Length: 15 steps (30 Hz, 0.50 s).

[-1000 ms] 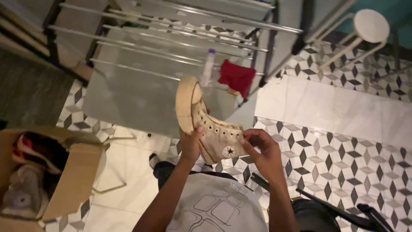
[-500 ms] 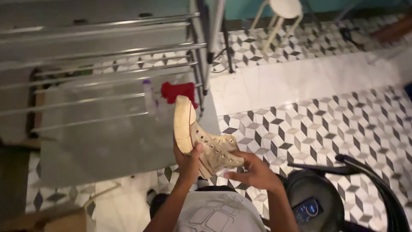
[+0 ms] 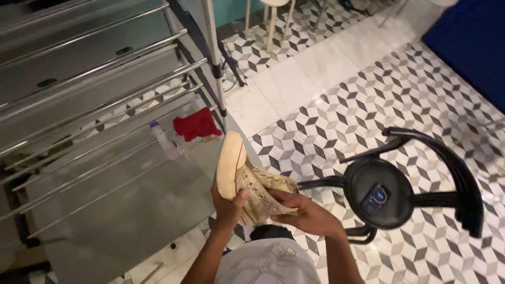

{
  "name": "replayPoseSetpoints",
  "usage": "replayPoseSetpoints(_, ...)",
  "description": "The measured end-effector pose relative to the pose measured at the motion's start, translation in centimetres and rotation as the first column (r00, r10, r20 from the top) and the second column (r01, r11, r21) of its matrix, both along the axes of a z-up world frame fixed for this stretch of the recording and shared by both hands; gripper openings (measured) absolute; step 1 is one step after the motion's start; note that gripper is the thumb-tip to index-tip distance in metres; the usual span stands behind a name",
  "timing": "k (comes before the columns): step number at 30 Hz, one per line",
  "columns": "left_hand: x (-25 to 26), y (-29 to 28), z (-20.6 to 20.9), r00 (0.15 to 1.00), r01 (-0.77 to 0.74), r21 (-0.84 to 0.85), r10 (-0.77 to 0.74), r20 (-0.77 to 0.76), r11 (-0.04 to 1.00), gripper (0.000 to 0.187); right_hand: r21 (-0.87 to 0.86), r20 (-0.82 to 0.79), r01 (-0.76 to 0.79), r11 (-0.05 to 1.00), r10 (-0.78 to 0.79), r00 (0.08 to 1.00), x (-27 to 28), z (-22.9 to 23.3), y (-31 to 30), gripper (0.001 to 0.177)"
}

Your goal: The person scrubs the sole of a white sneaker with a brush, sprays the upper with a cleaning solution, and wipes it with a red cloth. The person repeats this process on a second sneaker, then places both shoes on a metal drying rack.

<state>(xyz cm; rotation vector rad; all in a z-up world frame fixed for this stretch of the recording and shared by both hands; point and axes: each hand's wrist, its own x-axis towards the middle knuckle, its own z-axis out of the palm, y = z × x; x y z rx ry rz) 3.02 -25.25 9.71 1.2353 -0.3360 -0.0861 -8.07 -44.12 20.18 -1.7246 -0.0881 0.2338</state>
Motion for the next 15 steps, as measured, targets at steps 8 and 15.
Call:
replayPoseSetpoints(8, -1.5, 6.6, -8.0, 0.974, -0.080, 0.177, 0.114, -0.193, 0.981, 0.066, 0.001, -0.174, 0.165, 0.986, -0.163, 0.971, -3.2, 0.9, 8.2, 0.058)
replayPoseSetpoints(15, -2.4, 10.8, -10.1, 0.913, 0.023, 0.083, 0.013, -0.407, 0.996, 0.072, -0.150, -0.006, 0.231, 0.961, -0.234, 0.972, -5.7, -0.1, 14.6, 0.050)
